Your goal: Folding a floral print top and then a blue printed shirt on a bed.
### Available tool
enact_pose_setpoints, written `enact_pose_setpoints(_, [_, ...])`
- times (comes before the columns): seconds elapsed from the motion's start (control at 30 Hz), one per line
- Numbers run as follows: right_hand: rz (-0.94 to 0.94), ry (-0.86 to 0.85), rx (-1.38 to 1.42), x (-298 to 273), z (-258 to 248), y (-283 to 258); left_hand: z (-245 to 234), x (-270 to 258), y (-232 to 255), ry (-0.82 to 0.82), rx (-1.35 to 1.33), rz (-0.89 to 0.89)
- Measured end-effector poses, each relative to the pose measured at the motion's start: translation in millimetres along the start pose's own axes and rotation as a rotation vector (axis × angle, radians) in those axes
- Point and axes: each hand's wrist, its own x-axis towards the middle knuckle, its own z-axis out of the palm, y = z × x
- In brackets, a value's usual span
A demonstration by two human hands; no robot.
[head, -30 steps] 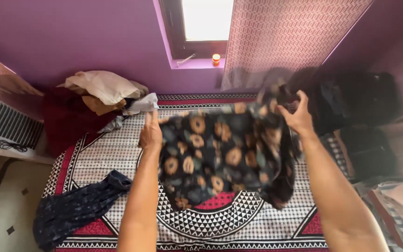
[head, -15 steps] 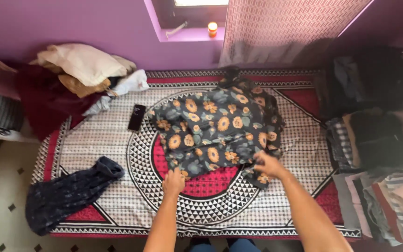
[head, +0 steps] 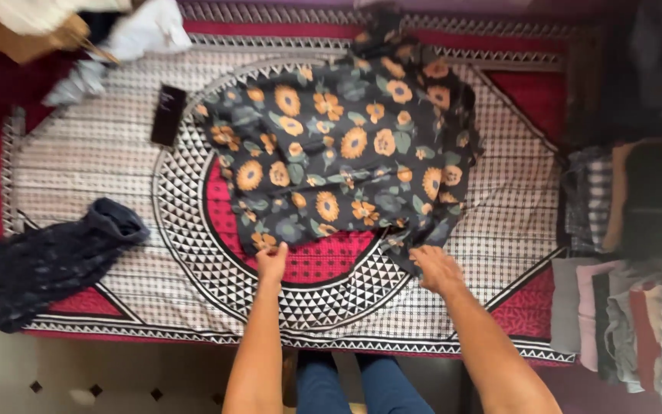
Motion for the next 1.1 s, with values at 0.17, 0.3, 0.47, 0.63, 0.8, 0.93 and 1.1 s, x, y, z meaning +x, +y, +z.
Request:
enact_pose_setpoints(0.17, [-0.018, 0.321, -0.170, 44, 69, 23, 12, 22, -23, 0.040, -0.573, -0.466])
enact_pose_setpoints(0.3, [-0.084, 0.441, -0.110, 67, 93, 56, 5, 24, -9, 0.098, -0.847, -0.570])
enact_pose_setpoints(0.47, [-0.212, 0.406, 0.250, 51, 45, 81, -6, 45, -13, 0.124, -0.921, -0.396])
enact_pose_setpoints(0.63, [0.144, 0.325, 0.515, 58, 53, 102, -50, 46, 13, 0.277, -0.855, -0.329])
enact_pose_setpoints(0.8, [-0.078, 0.106, 0.749, 56, 97, 113, -103, 44, 0, 0.308, -0.550, -0.388])
enact_pose_setpoints(0.93, [-0.171, -0.021, 1.224, 13, 41, 82, -120, 54, -5, 0.201, -0.556, -0.361])
enact_pose_setpoints(1.1, [-0.007, 0.258, 1.328, 56, 22, 128, -106, 105, 59, 0.211, -0.744, -0.196])
